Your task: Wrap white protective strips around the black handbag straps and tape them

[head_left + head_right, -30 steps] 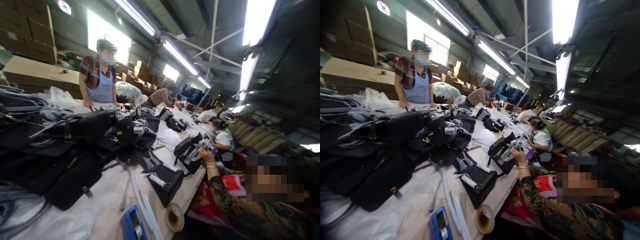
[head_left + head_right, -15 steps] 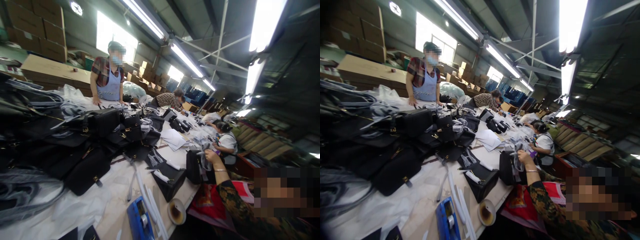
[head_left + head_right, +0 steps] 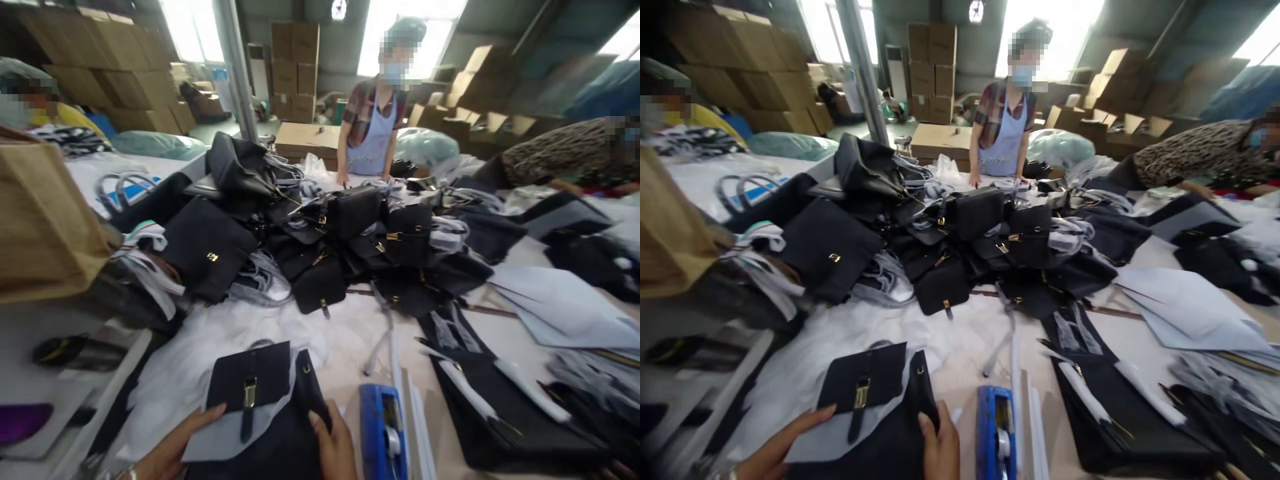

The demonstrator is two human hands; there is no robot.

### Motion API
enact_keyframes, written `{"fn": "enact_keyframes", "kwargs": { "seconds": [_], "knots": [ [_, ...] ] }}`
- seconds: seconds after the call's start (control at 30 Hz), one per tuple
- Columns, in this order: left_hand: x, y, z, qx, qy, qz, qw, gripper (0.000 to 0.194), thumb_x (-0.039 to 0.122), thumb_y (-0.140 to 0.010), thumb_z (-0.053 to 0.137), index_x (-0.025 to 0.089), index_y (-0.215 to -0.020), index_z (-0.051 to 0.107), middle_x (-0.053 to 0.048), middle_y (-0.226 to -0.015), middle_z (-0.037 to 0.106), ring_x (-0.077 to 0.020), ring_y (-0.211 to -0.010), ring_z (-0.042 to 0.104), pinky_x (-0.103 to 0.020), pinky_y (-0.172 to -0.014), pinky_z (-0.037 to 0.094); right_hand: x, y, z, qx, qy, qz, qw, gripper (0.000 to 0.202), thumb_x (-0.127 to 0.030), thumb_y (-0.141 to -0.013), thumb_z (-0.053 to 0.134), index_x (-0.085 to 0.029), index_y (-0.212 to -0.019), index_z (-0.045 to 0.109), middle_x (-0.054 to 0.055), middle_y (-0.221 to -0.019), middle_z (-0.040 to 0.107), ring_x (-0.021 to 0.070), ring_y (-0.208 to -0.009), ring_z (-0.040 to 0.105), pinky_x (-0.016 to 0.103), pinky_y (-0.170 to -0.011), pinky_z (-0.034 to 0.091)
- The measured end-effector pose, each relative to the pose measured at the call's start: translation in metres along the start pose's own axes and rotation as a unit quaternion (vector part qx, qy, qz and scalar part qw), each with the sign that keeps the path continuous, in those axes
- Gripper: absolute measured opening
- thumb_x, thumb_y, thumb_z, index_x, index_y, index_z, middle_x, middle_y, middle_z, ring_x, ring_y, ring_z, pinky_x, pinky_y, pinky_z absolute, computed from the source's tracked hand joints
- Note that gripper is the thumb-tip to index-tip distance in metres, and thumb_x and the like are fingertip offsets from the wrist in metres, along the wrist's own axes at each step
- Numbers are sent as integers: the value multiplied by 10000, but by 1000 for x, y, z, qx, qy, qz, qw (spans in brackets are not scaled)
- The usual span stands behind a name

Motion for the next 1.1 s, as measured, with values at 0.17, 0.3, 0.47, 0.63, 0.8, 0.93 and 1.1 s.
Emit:
{"fn": "enact_keyframes", "kwargs": {
  "seconds": [0.17,0.3,0.47,0.63,0.8,0.93,1.1],
  "knots": [
    [-4,-23,11,-50,17,8,999,420,453,-684,786,144,-960,713,-76,-974,755,-284,-981,679,-302,-846,527,10,-14,-12,-3,-39,35,999,450,-485,-764,618,-162,-1074,668,103,-1155,684,287,-1128,595,303,-933,466],
    [-1,-28,17,-78,17,-7,997,454,470,-770,707,118,-1056,685,-111,-1026,743,-293,-982,681,-336,-889,512,20,-21,-13,-39,-76,68,994,433,-479,-728,659,-161,-1023,667,94,-1061,716,286,-1048,635,331,-911,478],
    [0,-30,15,-95,6,0,996,506,500,-809,650,95,-1113,649,-139,-1064,728,-295,-1025,668,-337,-931,488,27,-24,-8,-95,-159,112,976,477,-475,-693,712,-164,-1051,665,85,-1033,733,291,-1024,655,378,-903,499],
    [4,-39,6,-142,-3,8,990,580,561,-794,635,71,-1104,639,-158,-1059,724,-299,-1064,645,-351,-992,438,24,-25,-3,-153,-258,181,937,536,-442,-684,743,-132,-1114,662,95,-985,748,291,-973,682,395,-902,510],
    [3,-55,-14,-168,37,20,985,670,585,-724,690,117,-1194,593,-151,-1192,668,-313,-1193,556,-401,-1048,377,34,-31,3,-160,-275,261,911,620,-421,-617,813,-130,-1141,652,97,-956,755,299,-966,687,397,-882,526],
    [3,-62,-29,-198,39,18,979,613,585,-743,663,149,-1170,603,-126,-1196,664,-306,-1189,548,-417,-1035,375,41,-34,9,-163,-251,283,911,733,-427,-593,832,-139,-1229,610,85,-960,757,297,-977,686,395,-887,528],
    [18,-51,-35,-225,16,21,974,489,538,-758,670,171,-1081,656,-88,-1092,696,-261,-1052,601,-358,-921,446,44,-35,11,-136,-195,255,937,778,-468,-506,866,-141,-1178,649,75,-937,757,334,-1073,637,429,-968,485]
  ]
}}
Point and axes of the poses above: each hand's wrist, its own y-axis away from the middle knuckle, its own z-axis out of the palm, x = y × z, the point moved 2 cm from there along -y, towards the middle knuckle
